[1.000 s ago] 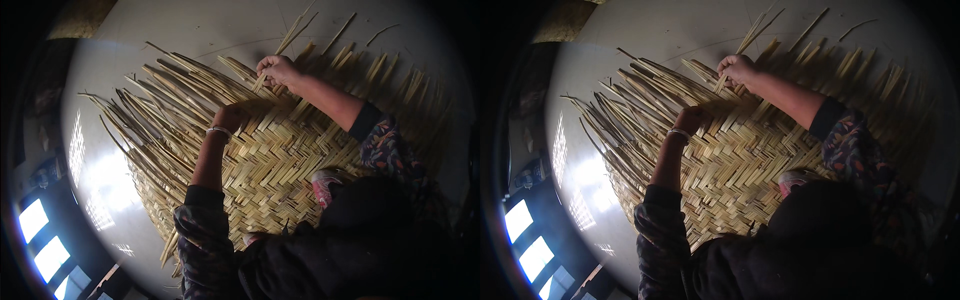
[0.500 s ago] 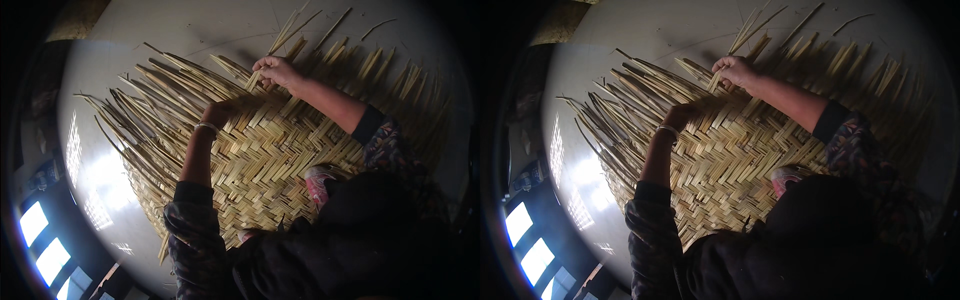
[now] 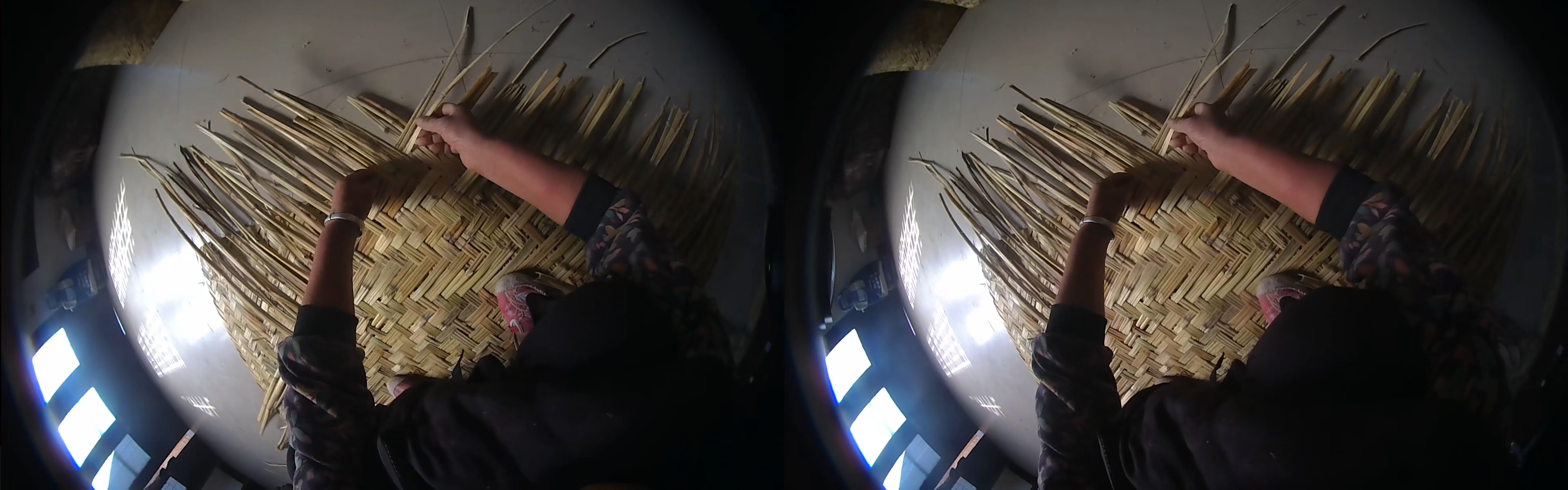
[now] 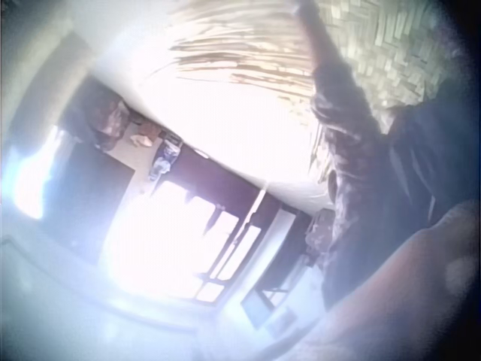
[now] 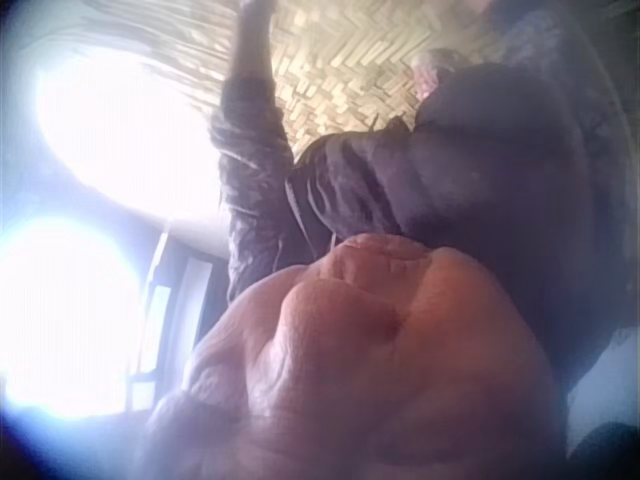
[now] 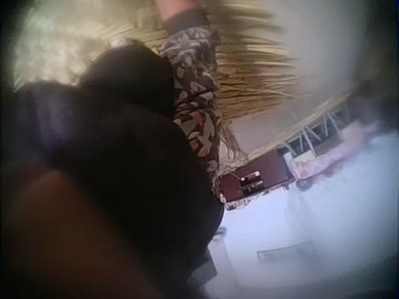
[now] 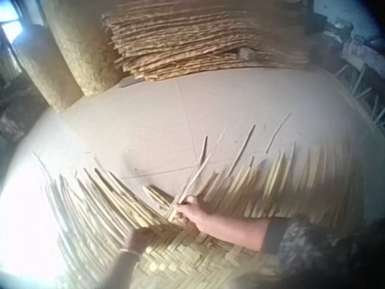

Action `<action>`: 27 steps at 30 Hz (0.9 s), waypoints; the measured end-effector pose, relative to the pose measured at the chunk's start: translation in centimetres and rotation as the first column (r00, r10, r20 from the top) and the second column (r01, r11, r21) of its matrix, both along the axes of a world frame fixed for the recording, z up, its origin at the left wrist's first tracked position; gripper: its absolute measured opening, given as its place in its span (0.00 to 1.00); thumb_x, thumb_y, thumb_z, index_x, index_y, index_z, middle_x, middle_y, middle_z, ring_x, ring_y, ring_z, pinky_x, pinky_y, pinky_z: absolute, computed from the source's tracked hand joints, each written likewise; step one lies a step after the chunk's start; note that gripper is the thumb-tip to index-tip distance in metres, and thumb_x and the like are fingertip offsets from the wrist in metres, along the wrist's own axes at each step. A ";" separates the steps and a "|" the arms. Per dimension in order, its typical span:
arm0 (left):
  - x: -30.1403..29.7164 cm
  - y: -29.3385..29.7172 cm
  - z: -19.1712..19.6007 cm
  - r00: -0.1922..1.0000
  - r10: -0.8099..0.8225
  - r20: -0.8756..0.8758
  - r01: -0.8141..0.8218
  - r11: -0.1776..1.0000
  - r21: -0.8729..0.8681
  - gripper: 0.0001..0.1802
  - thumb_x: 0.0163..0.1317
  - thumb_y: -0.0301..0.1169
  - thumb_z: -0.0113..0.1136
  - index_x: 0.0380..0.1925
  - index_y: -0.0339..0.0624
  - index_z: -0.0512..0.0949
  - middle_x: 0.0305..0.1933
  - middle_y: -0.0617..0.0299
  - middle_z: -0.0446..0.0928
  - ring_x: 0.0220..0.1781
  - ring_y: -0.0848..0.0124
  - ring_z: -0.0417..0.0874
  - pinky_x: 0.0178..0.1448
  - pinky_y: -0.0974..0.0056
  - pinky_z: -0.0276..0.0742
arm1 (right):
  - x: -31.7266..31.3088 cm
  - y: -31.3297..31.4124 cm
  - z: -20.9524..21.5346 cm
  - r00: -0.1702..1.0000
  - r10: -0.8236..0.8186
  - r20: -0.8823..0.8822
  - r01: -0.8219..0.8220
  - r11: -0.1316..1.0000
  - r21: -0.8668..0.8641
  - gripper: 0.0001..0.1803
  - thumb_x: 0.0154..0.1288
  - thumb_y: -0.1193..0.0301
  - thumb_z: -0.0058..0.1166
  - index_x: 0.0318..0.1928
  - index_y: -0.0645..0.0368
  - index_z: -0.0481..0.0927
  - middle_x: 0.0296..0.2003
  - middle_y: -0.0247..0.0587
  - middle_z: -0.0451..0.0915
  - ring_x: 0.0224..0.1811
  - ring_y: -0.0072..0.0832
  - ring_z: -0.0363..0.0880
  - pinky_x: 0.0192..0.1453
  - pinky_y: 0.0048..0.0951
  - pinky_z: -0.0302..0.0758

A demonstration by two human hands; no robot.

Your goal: The person weaves a large flat basket using dried palm leaves. They interlace the leaves by hand, repeatedly adjusting and tightening the weave to form a consistent pattern.

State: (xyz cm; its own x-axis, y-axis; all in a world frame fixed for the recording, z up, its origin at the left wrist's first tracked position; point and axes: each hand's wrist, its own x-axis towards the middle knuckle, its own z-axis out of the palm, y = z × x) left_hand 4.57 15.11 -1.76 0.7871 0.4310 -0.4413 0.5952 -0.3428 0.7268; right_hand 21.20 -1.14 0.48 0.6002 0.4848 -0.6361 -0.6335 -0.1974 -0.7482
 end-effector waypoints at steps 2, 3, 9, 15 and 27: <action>-0.3 -0.1 0.3 1.000 0.022 0.014 -0.022 1.000 -0.001 0.12 0.58 0.31 0.60 0.39 0.34 0.80 0.33 0.62 0.80 0.35 0.76 0.78 0.40 0.70 0.74 | -0.5 0.5 -0.2 0.999 0.034 0.009 -0.034 0.999 0.017 0.10 0.59 0.67 0.57 0.34 0.57 0.70 0.24 0.34 0.77 0.23 0.19 0.78 0.18 0.18 0.68; -0.5 0.1 -0.1 0.999 0.032 0.032 -0.032 0.999 -0.004 0.12 0.57 0.31 0.60 0.39 0.35 0.80 0.33 0.62 0.80 0.35 0.76 0.78 0.41 0.70 0.74 | -0.5 0.7 -0.3 1.000 0.021 0.022 -0.021 1.000 -0.007 0.09 0.59 0.68 0.56 0.33 0.57 0.71 0.24 0.35 0.77 0.22 0.19 0.77 0.18 0.19 0.68; -0.3 -0.4 0.6 0.997 0.067 0.021 -0.065 0.992 -0.108 0.13 0.57 0.32 0.61 0.40 0.35 0.79 0.34 0.63 0.80 0.36 0.77 0.77 0.43 0.70 0.74 | 3.1 1.1 -0.9 0.944 0.282 -0.170 -0.285 0.959 0.008 0.10 0.59 0.66 0.58 0.32 0.56 0.71 0.25 0.36 0.78 0.19 0.20 0.77 0.12 0.18 0.61; -0.3 0.1 -0.6 0.997 0.074 0.025 -0.070 0.987 -0.146 0.14 0.55 0.28 0.61 0.41 0.34 0.79 0.34 0.65 0.79 0.35 0.78 0.76 0.42 0.71 0.74 | 2.7 2.1 -0.4 0.977 0.153 -0.147 -0.149 0.988 0.034 0.11 0.56 0.69 0.60 0.33 0.59 0.70 0.26 0.36 0.75 0.21 0.22 0.79 0.11 0.19 0.65; 0.0 -0.3 0.1 0.998 0.058 0.031 -0.052 0.984 -0.172 0.17 0.47 0.31 0.66 0.39 0.38 0.81 0.30 0.66 0.80 0.32 0.76 0.77 0.41 0.68 0.74 | 0.1 -0.5 -1.7 0.957 0.152 0.248 -0.157 0.988 0.001 0.12 0.62 0.71 0.53 0.42 0.64 0.69 0.29 0.40 0.76 0.23 0.26 0.81 0.19 0.21 0.74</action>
